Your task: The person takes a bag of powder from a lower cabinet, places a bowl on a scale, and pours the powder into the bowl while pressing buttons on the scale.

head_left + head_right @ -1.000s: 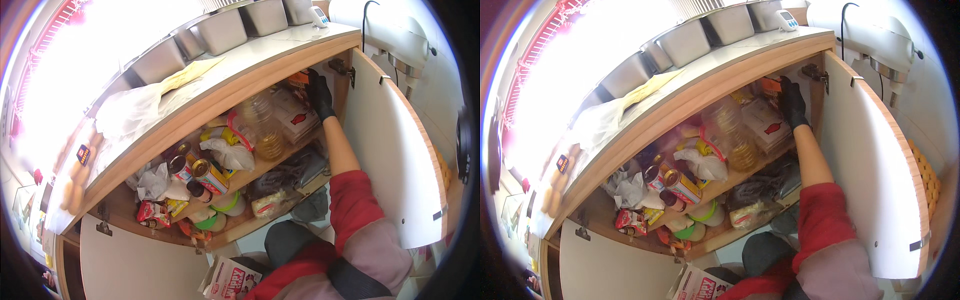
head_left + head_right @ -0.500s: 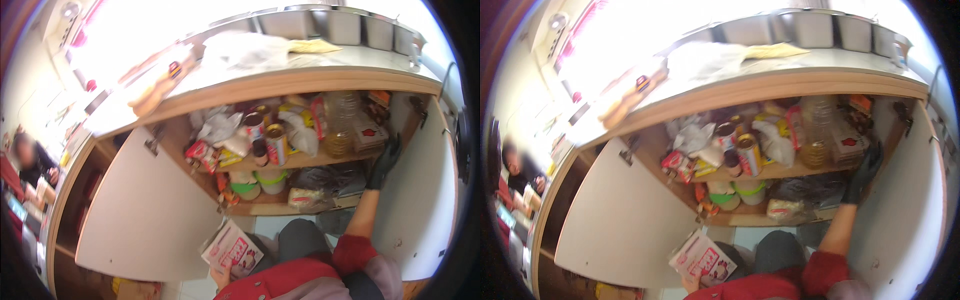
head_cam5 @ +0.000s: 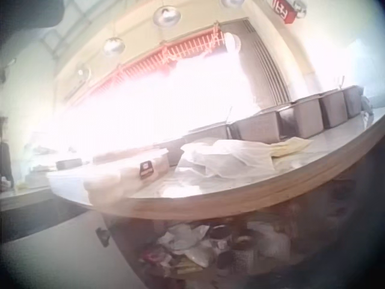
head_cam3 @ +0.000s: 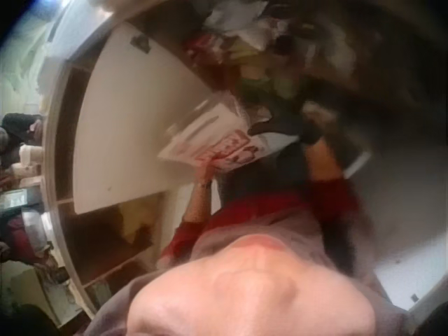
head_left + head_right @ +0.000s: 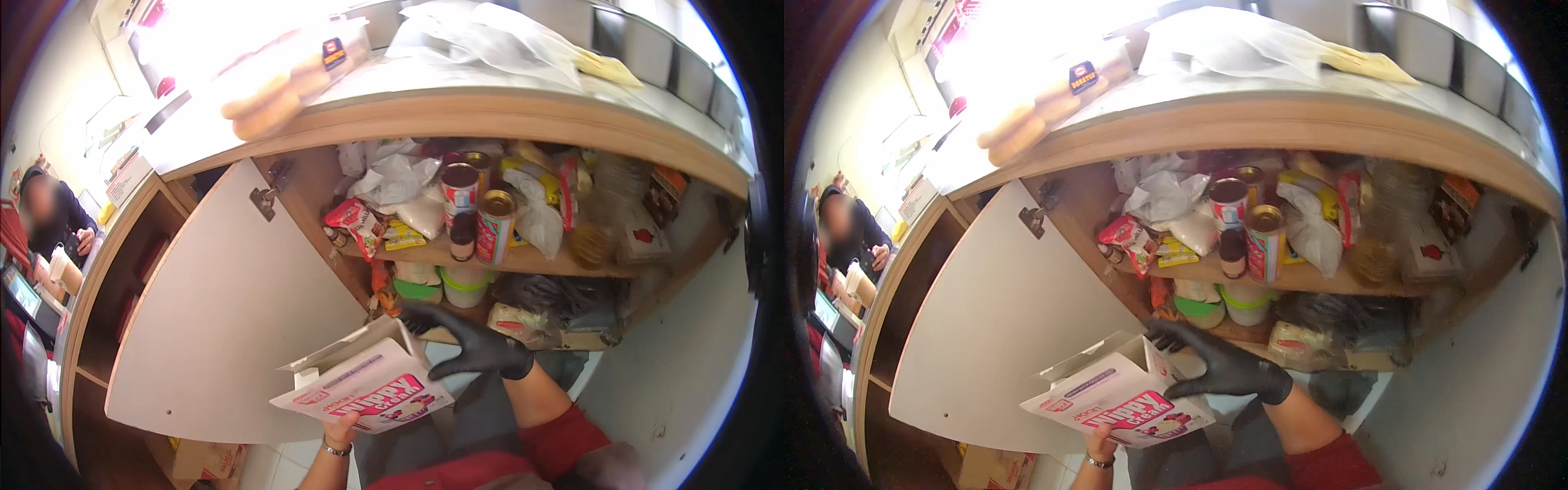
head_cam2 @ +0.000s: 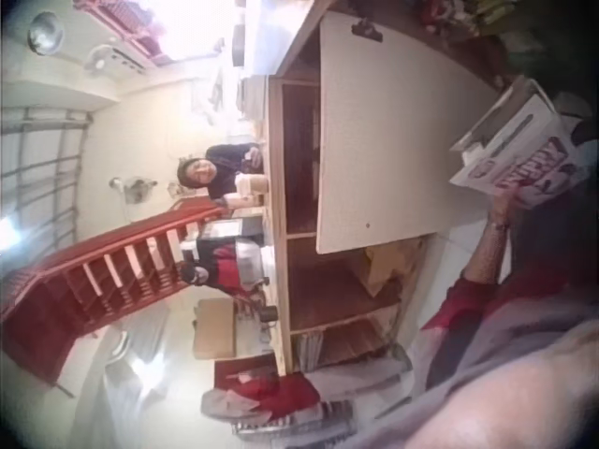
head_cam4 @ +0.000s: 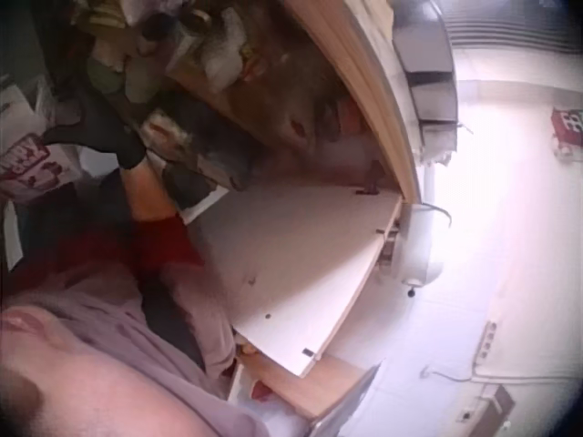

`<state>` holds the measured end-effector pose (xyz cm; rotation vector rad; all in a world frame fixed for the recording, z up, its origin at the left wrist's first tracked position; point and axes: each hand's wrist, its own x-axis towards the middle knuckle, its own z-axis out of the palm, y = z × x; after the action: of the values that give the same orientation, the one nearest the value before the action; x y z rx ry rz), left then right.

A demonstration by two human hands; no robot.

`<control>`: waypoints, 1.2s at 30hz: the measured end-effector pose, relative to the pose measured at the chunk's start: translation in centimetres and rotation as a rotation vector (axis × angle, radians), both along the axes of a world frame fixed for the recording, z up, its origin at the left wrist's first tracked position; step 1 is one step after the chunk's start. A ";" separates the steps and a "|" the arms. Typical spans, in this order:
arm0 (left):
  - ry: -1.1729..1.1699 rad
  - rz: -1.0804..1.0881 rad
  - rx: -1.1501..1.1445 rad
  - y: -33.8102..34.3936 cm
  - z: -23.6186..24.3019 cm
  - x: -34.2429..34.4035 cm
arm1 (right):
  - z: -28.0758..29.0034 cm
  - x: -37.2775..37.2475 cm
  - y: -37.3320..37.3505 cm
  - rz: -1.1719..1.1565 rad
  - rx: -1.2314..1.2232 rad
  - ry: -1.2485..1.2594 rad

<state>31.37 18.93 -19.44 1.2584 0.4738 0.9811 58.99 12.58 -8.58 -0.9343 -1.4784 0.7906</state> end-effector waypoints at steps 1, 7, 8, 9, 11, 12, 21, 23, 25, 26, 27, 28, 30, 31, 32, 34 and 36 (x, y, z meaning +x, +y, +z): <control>0.058 -0.059 0.058 0.8 1.0 -0.4 | 1.5 0.0 0.4 0.073 -0.060 -0.058; 0.193 -0.151 0.240 2.8 10.3 1.2 | 11.3 1.1 3.1 0.219 -0.172 -0.247; 0.242 -0.167 0.134 2.7 11.4 0.8 | 12.6 0.8 3.1 0.216 -0.209 -0.209; 0.290 -0.179 0.025 2.4 12.4 0.2 | 13.8 0.4 3.3 0.194 -0.216 -0.187; 0.379 -0.183 -0.189 1.5 14.8 -1.1 | 15.9 -0.7 3.4 0.172 -0.270 -0.133; 0.418 -0.178 -0.302 1.1 16.3 -1.6 | 16.9 -1.3 3.4 0.170 -0.325 -0.101; 0.363 -0.001 -0.108 1.8 30.0 -4.5 | 21.3 -4.0 -1.2 0.169 -0.608 -0.129; -0.003 0.166 -0.196 3.4 30.9 -6.9 | 17.4 -2.6 -5.8 0.185 -0.647 -0.433; 0.086 0.411 -0.069 6.1 30.1 -10.6 | 15.2 0.6 -12.1 0.242 -0.896 -0.869; 0.112 0.513 -0.045 7.5 29.7 -12.5 | 14.2 2.5 -16.1 0.100 -0.956 -0.857; 0.098 0.566 -0.088 8.6 29.1 -13.9 | 14.3 4.1 -19.2 -0.124 -1.027 -0.885; 0.210 0.546 -0.010 9.0 29.3 -15.0 | 16.6 5.0 -21.3 -0.396 -1.025 -0.708; 0.427 0.480 0.133 9.9 29.5 -16.0 | 12.6 8.3 -28.6 -1.075 -0.780 -0.691; 0.389 0.442 0.019 9.5 30.1 -15.3 | 13.4 8.1 -30.3 -1.290 -0.763 -0.874; 0.347 0.413 -0.099 8.7 30.9 -14.6 | 15.6 7.7 -31.6 -1.491 -0.724 -1.067; 0.305 0.365 -0.223 7.9 32.1 -13.2 | 16.1 7.7 -33.8 -1.786 -0.679 -1.098; 0.327 0.312 -0.248 7.1 32.7 -12.0 | 12.0 7.4 -36.7 -1.955 -0.728 -0.757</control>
<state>19.39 26.02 13.27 1.1414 1.0405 0.9416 66.39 -24.10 3.40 -2.6297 -0.1178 -0.6636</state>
